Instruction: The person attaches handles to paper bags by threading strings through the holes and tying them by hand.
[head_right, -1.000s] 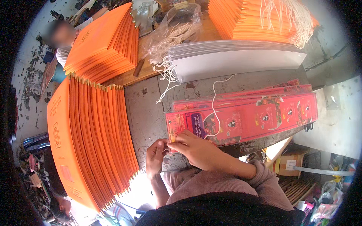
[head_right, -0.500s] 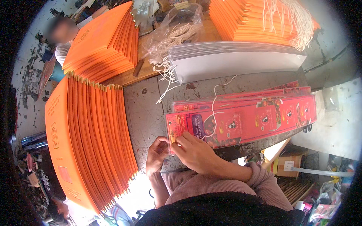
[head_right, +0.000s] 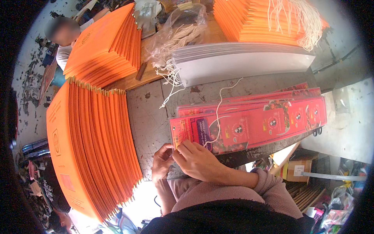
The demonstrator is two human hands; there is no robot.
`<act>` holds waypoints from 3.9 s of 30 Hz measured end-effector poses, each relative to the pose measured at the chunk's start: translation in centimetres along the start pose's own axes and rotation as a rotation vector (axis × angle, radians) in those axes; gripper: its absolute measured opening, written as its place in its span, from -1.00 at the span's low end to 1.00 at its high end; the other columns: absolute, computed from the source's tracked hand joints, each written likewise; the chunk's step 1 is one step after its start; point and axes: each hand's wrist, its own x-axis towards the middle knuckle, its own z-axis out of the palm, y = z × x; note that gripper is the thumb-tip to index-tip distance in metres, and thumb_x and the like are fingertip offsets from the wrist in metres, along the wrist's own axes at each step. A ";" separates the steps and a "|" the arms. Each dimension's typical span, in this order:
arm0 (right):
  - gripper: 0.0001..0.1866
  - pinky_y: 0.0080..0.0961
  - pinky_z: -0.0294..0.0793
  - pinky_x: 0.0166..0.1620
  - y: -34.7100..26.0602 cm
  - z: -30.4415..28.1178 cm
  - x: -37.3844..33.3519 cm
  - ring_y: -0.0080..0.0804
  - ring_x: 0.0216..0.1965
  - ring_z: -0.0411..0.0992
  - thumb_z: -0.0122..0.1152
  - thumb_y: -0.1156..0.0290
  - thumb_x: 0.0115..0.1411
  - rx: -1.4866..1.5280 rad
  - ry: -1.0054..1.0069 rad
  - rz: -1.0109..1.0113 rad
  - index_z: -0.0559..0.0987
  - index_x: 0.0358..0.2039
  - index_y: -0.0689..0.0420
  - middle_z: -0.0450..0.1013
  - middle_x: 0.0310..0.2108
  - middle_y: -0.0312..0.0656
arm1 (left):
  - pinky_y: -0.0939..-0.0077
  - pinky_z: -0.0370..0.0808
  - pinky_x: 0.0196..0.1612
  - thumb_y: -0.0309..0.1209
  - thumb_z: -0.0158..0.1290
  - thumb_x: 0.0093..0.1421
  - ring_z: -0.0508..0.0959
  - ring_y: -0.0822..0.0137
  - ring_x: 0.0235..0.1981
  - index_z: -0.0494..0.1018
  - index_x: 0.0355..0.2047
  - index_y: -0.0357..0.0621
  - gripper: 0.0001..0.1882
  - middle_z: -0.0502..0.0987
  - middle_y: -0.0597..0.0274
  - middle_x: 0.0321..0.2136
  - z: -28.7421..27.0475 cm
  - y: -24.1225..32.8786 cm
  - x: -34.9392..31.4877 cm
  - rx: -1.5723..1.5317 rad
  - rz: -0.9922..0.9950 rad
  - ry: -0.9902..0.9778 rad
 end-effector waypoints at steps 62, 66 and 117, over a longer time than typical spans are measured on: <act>-0.52 -0.32 0.34 -0.23 3.7 -1.1 4.4 -0.14 -0.21 0.25 0.04 0.53 0.05 0.122 -0.053 0.258 0.27 0.04 0.21 0.32 -0.34 -0.06 | 0.69 0.38 -0.25 -0.56 -0.14 0.19 0.44 0.56 -0.35 0.37 -0.18 -0.31 -0.80 0.48 0.27 -0.34 1.4 0.2 5.4 -0.014 0.105 0.337; -0.58 -0.37 0.29 -0.09 4.2 -1.3 4.4 -0.16 -0.18 0.27 -0.03 0.53 -0.02 0.206 -0.083 0.170 0.31 -0.08 0.31 0.34 -0.31 -0.06 | 0.68 0.41 -0.27 -0.54 -0.18 0.21 0.45 0.55 -0.36 0.37 -0.18 -0.30 -0.79 0.48 0.25 -0.33 0.8 -0.4 5.6 -0.133 0.118 0.266; -0.28 -0.06 0.10 0.01 6.5 -1.8 0.4 0.02 -0.02 0.13 0.13 -0.02 -0.05 -0.243 0.104 0.454 0.23 0.05 0.14 0.13 -0.01 0.06 | 0.71 -0.14 -0.73 -0.39 -0.22 0.25 -0.09 0.70 -0.76 0.29 -0.40 -0.04 -0.89 -0.03 0.55 -0.73 0.9 3.3 4.2 -0.392 0.464 0.910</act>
